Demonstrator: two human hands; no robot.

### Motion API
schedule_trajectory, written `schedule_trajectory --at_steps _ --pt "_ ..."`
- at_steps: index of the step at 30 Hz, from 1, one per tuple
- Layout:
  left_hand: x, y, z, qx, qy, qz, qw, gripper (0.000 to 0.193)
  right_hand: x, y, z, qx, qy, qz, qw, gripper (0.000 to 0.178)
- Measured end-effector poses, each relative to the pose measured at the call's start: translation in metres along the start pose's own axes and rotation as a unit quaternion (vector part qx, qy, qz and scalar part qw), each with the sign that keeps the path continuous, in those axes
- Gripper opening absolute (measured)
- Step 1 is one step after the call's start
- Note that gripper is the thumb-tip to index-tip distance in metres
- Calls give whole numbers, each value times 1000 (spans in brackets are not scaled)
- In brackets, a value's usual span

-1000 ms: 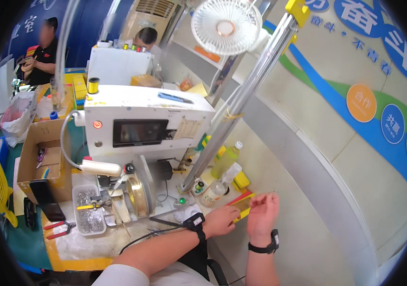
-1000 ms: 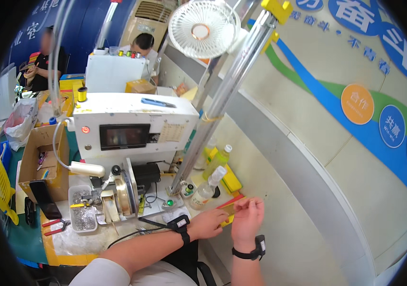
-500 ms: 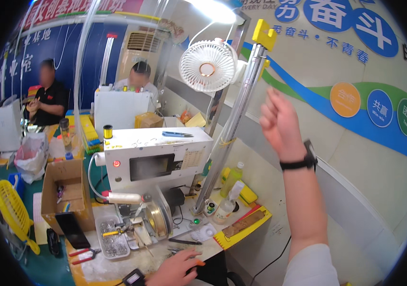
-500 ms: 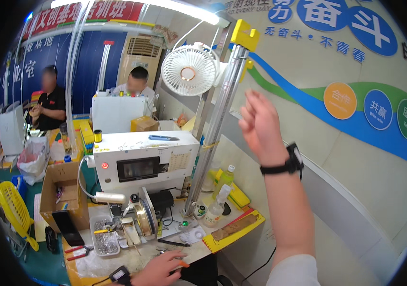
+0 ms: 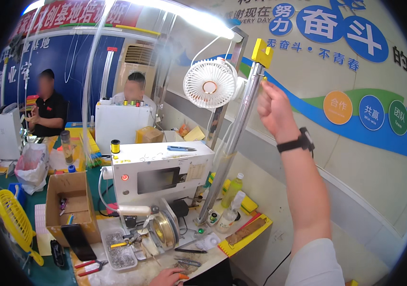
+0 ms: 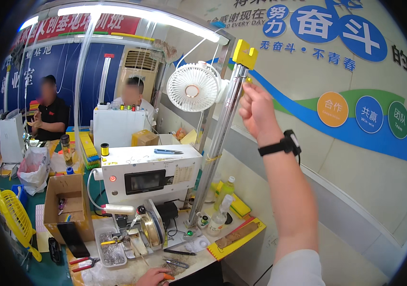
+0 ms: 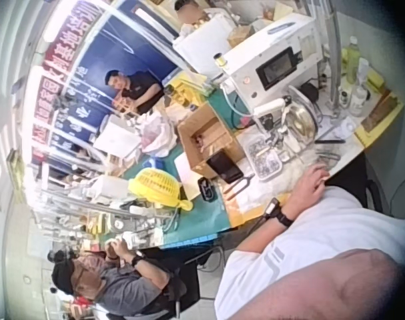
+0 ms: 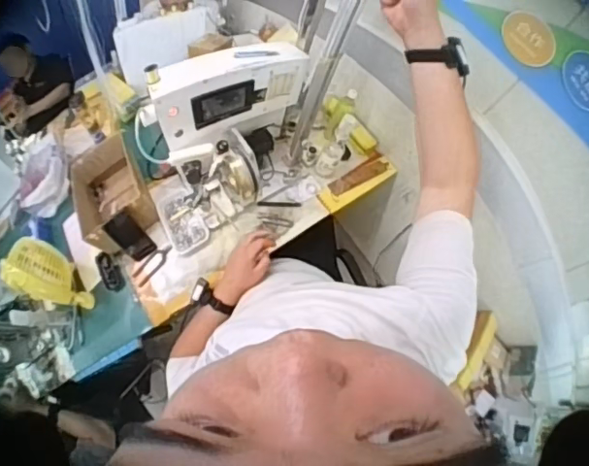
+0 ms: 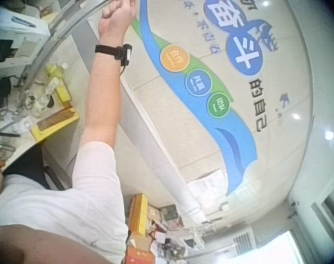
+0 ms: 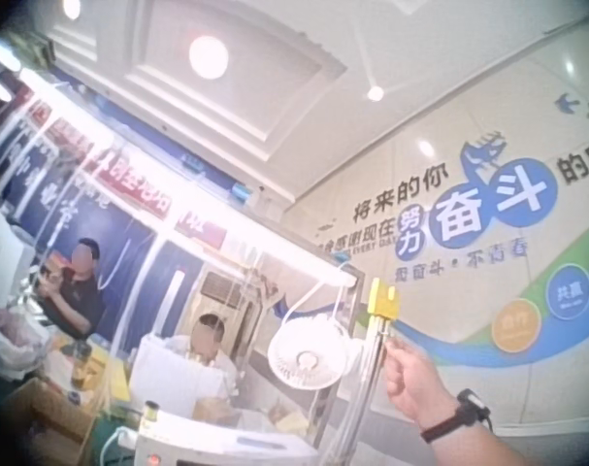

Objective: Assembling small electronic or mechanical components using specialized machinery and hand tools.

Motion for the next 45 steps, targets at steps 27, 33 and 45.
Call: schedule_trajectory --at_steps 27,33,45 --pt "7 -1 -13 11 54 86 995 30 100 -54 420 82 -308 -482 817 17" --pt "65 15 -49 -50 65 372 924 47 104 -70 477 -23 -410 -323 853 10" --pt "64 20 -46 -74 172 550 814 13 127 -39 444 -376 -436 -81 814 14"
Point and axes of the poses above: each hand's wrist, its own z-axis away from the middle knuckle, its own y-axis out of the back of the hand, x = y × z, the point moved 5 cm from there along -z, towards the middle knuckle, and after that the axes turned 13 degrees about y, right-handed, at the moved point
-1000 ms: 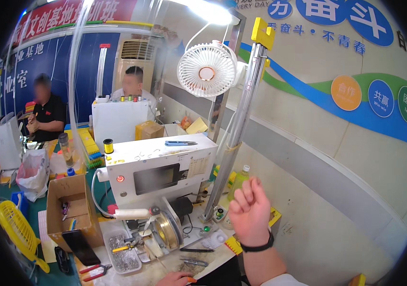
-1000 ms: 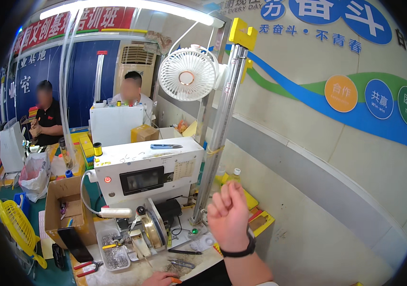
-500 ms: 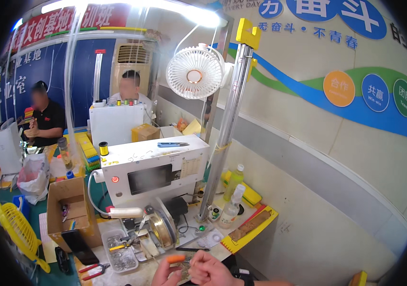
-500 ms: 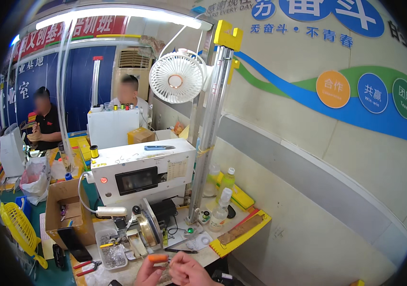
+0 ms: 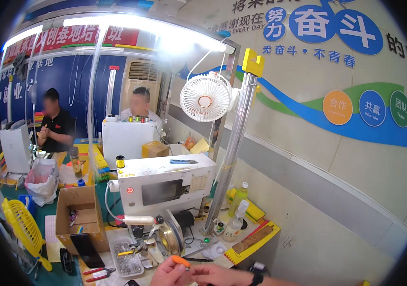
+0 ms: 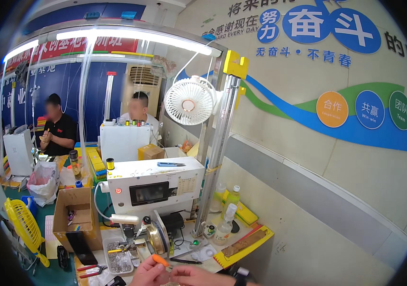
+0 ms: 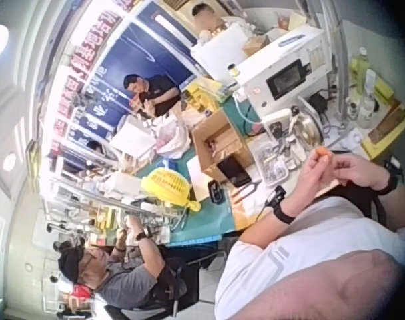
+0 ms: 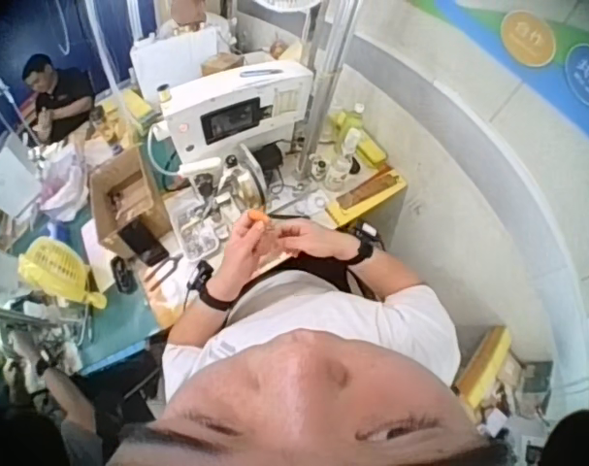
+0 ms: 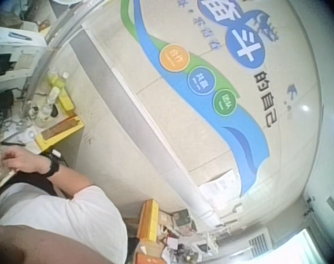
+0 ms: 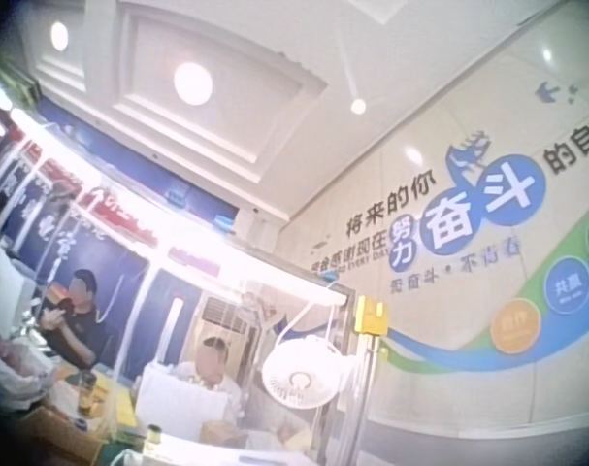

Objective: Assembling small electronic or mechanical components using specialized machinery and hand tools.

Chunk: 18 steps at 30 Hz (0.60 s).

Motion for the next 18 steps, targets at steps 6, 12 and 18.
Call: schedule_trajectory --at_steps 6,12,18 --pt "-2 23 9 26 -32 7 999 5 -193 107 -18 185 289 82 936 26" --pt "-23 31 14 63 3 -19 998 6 -335 135 -38 231 437 -137 859 27" --pt "-61 46 17 73 47 -63 994 6 -352 148 -57 189 476 -261 818 14"
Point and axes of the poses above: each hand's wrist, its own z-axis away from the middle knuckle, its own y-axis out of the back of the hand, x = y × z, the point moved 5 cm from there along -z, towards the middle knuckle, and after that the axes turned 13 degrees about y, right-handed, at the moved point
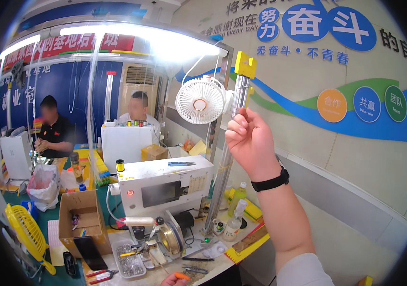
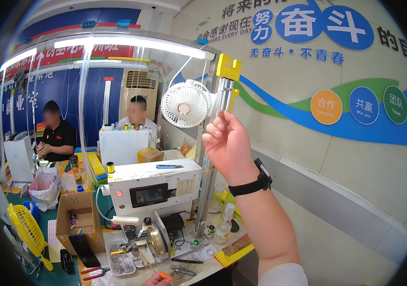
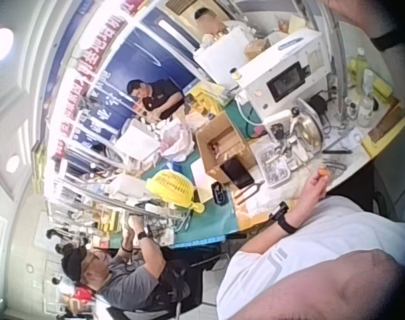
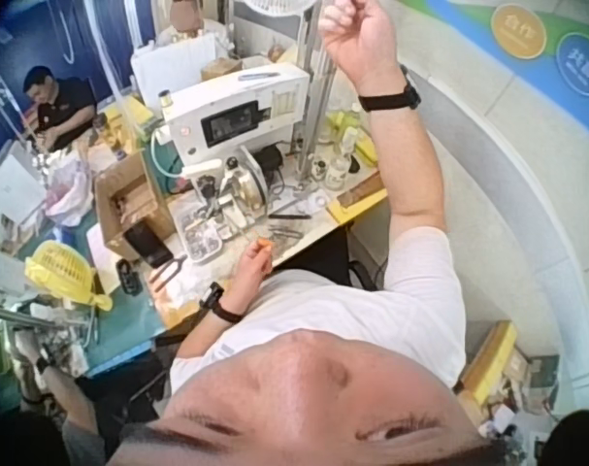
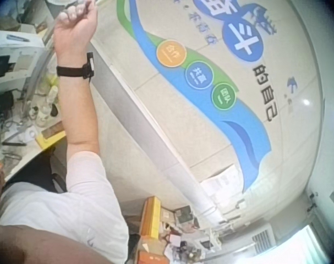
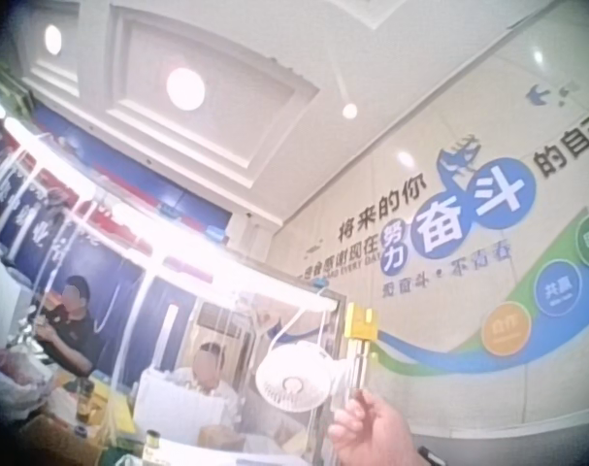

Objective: Assembling small electronic or mechanical components using specialized machinery and hand tools.

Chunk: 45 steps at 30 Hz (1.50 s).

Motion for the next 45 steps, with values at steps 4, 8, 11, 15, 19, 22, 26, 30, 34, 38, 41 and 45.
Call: schedule_trajectory --at_steps 4,8,11,15,19,22,26,30,34,38,41,45 --pt "-20 16 0 8 11 -52 999 8 6 20 11 130 29 13 991 11" --pt "-27 29 5 12 -20 -112 993 10 12 68 49 158 35 3 987 8" --pt "-25 34 14 25 8 -160 987 17 28 96 97 251 46 13 967 6" --pt "18 15 31 133 -198 -479 845 43 69 144 164 319 14 -5 948 7" --pt "5 25 26 126 -272 -578 759 55 115 190 218 403 -28 24 914 9" --pt "-3 32 19 114 -210 -569 787 53 140 225 246 446 -34 62 892 9" --pt "4 26 16 86 -216 -552 801 47 163 248 264 444 -52 48 893 2" --pt "4 20 12 89 -192 -568 795 37 170 249 269 428 -53 20 902 5" --pt "5 18 13 101 -183 -578 789 35 172 243 268 411 -47 -15 910 7" --pt "7 14 7 100 -197 -569 792 36 174 245 271 395 -68 -38 915 7" --pt "9 17 6 88 -195 -560 800 34 174 245 271 393 -84 -69 913 6" --pt "7 43 2 76 -112 -348 928 45 180 231 271 379 -115 -83 914 6"
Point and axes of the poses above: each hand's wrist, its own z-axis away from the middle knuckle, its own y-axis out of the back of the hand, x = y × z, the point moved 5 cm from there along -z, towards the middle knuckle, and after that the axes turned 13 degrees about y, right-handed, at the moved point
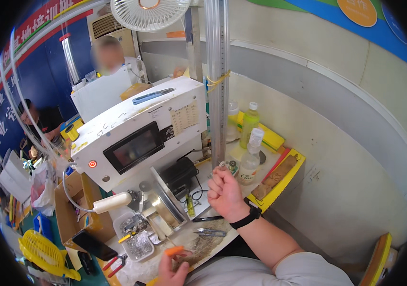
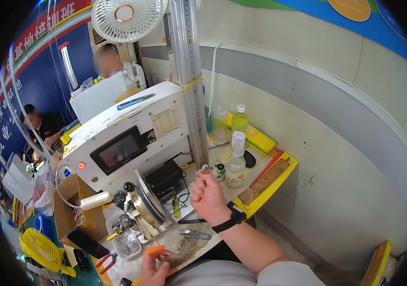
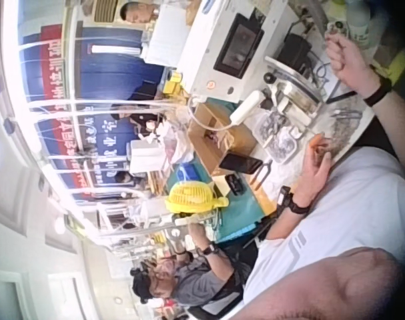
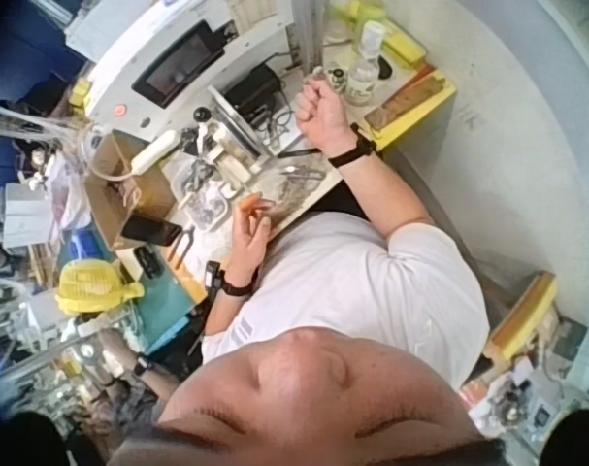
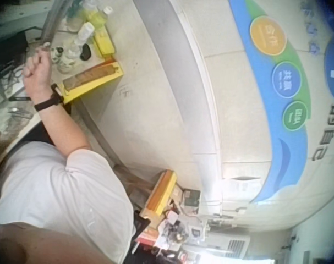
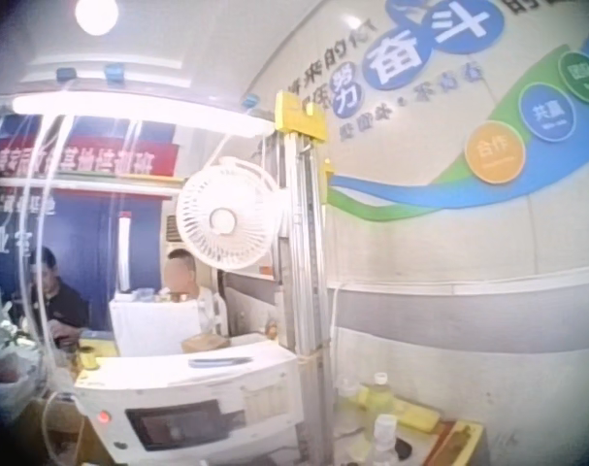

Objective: Assembling small electronic or mechanical components using specialized machinery and hand tools.

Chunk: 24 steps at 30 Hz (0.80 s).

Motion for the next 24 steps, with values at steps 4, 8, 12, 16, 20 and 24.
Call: schedule_trajectory --at_steps 4,8,12,16,20,24 --pt "9 20 -23 15 20 175 984 57 19 -19 21 -17 18 -20 999 6" --pt "31 29 -55 2 46 203 978 62 60 -23 39 -75 24 186 979 7" --pt "31 27 -72 -5 124 306 944 64 70 -43 35 -215 53 365 904 12" --pt "32 26 -93 -42 166 304 937 46 53 -47 13 -309 -99 397 859 18" --pt "34 23 -107 -54 193 316 927 34 49 -68 7 -311 -175 426 831 15" --pt "37 19 -111 -41 167 334 927 24 57 -69 2 -309 -183 445 821 13"
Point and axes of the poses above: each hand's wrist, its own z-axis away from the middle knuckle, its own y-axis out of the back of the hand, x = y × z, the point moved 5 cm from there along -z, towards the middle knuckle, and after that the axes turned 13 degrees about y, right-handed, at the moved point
